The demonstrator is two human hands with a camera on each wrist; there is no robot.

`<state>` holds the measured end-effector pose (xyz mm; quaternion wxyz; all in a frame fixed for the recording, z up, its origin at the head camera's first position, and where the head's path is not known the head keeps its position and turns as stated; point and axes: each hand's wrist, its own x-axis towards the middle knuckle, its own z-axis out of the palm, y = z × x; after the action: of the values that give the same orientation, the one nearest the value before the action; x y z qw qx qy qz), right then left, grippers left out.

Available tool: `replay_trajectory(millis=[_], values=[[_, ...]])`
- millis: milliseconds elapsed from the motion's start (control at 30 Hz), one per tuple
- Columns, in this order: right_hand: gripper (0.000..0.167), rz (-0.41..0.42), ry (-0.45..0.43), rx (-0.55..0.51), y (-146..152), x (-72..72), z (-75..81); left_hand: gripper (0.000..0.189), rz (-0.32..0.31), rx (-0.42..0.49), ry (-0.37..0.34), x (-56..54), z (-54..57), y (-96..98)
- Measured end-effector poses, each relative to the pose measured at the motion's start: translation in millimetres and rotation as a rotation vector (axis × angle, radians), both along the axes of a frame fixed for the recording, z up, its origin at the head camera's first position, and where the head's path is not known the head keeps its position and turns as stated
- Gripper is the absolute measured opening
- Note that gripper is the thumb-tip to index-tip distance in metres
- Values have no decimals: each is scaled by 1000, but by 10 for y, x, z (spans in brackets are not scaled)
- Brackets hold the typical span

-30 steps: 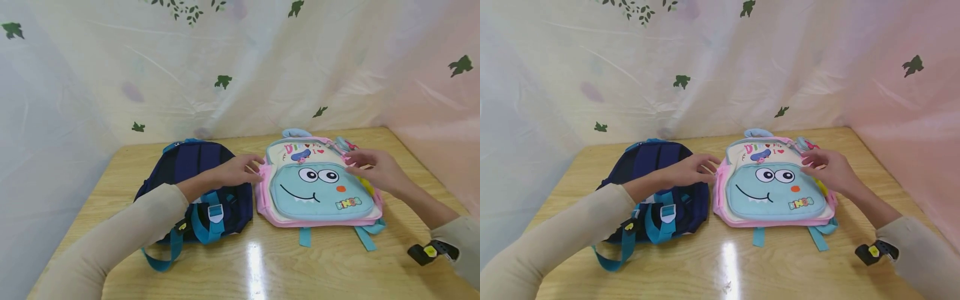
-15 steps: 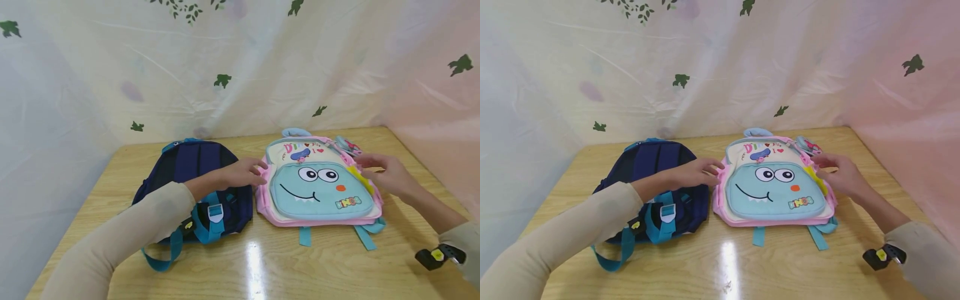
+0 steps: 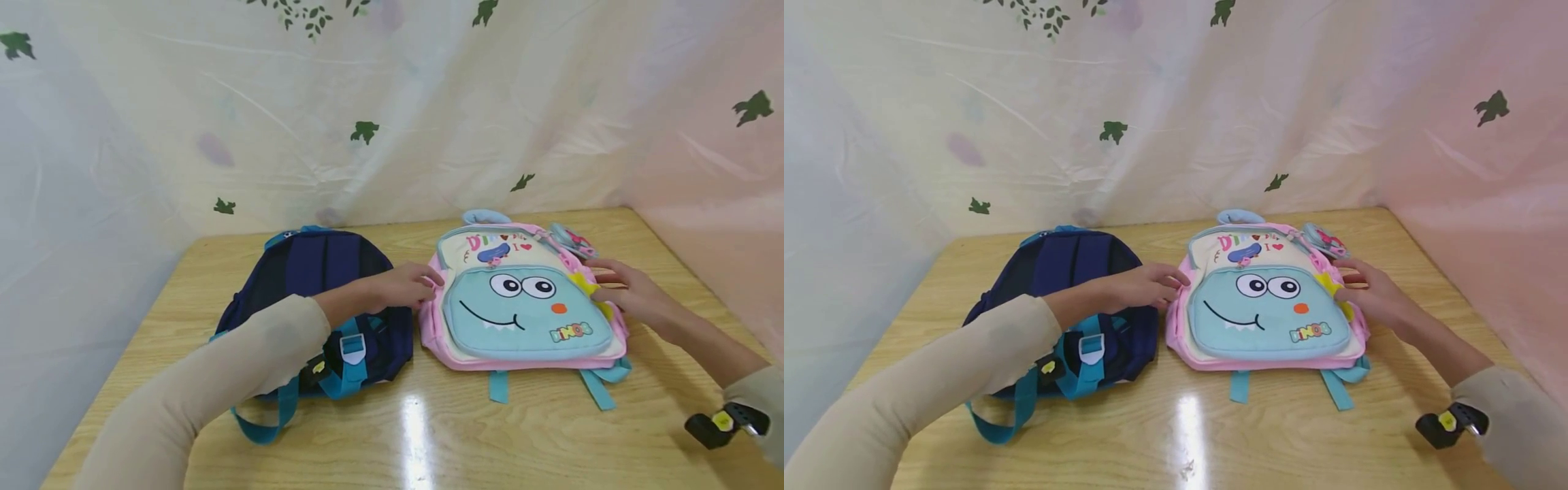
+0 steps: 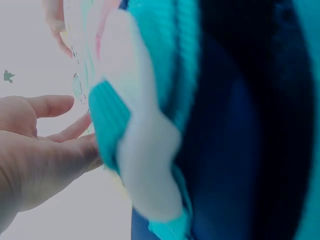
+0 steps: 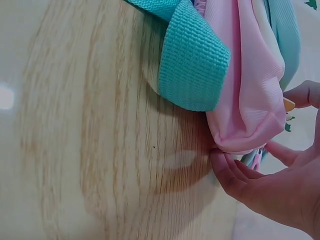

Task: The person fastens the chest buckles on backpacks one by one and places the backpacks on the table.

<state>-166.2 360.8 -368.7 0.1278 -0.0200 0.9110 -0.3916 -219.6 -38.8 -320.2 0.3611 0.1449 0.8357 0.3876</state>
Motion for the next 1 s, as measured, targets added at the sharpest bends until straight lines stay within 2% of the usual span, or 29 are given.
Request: replay_trajectory(millis=[133, 267, 533, 733, 1000], values=[[68, 5, -29, 7, 23, -9, 17, 42, 0, -33, 16, 12, 0, 73], [69, -8, -56, -2, 47, -17, 36, 43, 11, -33, 1, 14, 8, 129], [76, -25, -85, 33, 72, -34, 30, 51, 12, -62, 14, 33, 8, 165], [73, 0, -80, -19, 91, -45, 13, 53, -8, -96, 50, 40, -9, 183], [72, -7, -21, -55, 82, -13, -24, 52, -16, -100, 47, 56, -8, 199]])
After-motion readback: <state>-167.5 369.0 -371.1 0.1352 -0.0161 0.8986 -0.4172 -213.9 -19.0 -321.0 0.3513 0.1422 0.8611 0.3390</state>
